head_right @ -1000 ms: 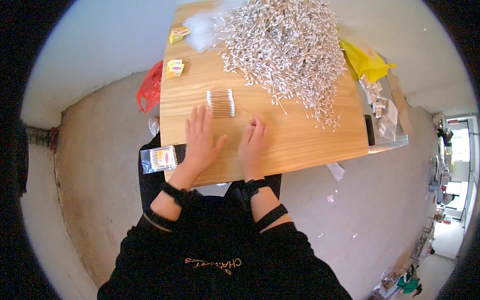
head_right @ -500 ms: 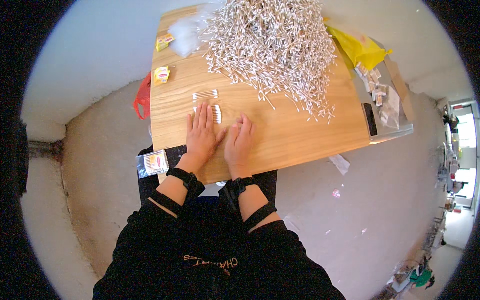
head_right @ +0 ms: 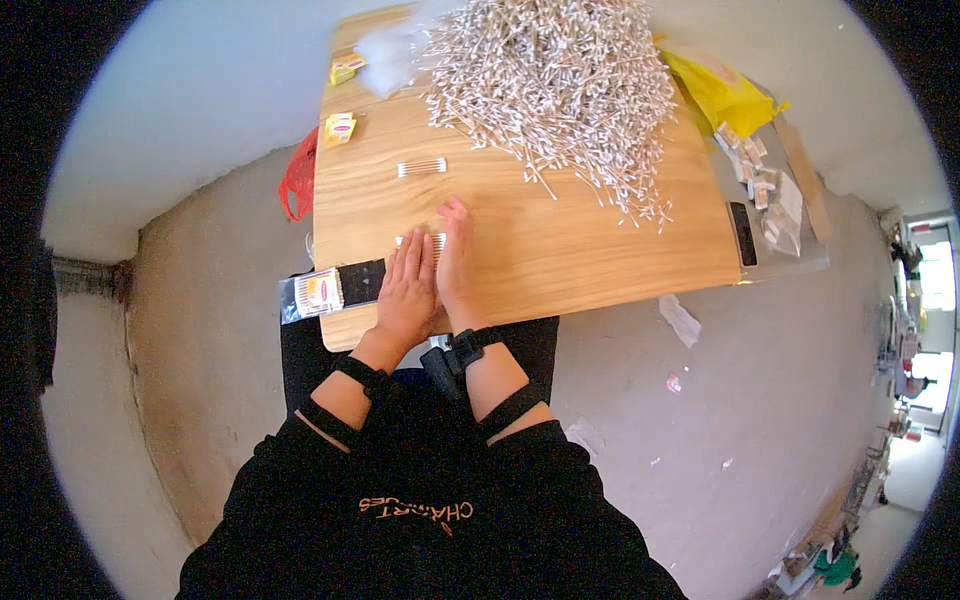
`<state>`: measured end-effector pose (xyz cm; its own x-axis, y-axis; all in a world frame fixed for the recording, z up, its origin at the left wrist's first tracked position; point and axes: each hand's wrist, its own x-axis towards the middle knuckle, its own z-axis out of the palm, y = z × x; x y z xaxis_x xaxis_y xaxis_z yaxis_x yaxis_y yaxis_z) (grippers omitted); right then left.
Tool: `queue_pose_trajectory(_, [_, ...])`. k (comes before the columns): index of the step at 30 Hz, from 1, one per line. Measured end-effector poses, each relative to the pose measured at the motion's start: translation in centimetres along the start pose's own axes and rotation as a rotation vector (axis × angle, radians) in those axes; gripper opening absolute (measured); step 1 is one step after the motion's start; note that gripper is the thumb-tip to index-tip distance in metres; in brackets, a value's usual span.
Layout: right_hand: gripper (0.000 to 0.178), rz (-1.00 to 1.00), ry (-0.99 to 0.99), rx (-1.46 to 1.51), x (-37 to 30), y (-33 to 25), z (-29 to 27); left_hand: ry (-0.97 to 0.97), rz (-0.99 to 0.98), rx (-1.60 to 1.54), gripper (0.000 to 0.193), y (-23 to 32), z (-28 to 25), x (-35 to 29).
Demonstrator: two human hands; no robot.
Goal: Sorting cotton swabs into uniform rows and placing them into small plastic bags with packaging cards.
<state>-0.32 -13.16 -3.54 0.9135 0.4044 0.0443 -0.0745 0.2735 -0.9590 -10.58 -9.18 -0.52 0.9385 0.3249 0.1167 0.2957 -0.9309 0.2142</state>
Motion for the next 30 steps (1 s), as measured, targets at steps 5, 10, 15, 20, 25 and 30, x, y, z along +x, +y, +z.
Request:
queue_pose_trajectory(5, [0.047,0.123,-0.085,0.108,-1.6,-0.4,1.1,-0.021,0.007,-0.065,0.083,-1.2,-1.0,-2.0])
queue_pose_trajectory(10, [0.045,0.036,-0.028,-0.021,-3.4,-0.3,2.8,-0.101,-0.025,-0.015,0.088,-1.7,-1.8,-3.7])
queue_pose_trajectory(15, [0.036,-0.013,-0.011,-0.263,-4.2,0.4,3.2,-0.070,-0.048,0.037,0.092,-2.2,-2.4,-5.2])
queue_pose_trajectory(20, [0.034,-0.256,0.034,-0.805,-3.5,-1.8,3.4,-0.074,-0.030,-0.013,0.111,-2.8,-3.5,-6.0])
queue_pose_trajectory(25, [0.041,-0.433,-0.094,-1.200,-3.5,-1.6,3.8,-0.100,-0.064,0.008,0.111,-2.8,-3.3,-6.0])
queue_pose_trajectory(30, [0.042,-0.464,-0.125,-1.280,-3.4,-1.7,4.2,-0.104,-0.110,0.007,0.116,-2.7,-3.6,-6.2])
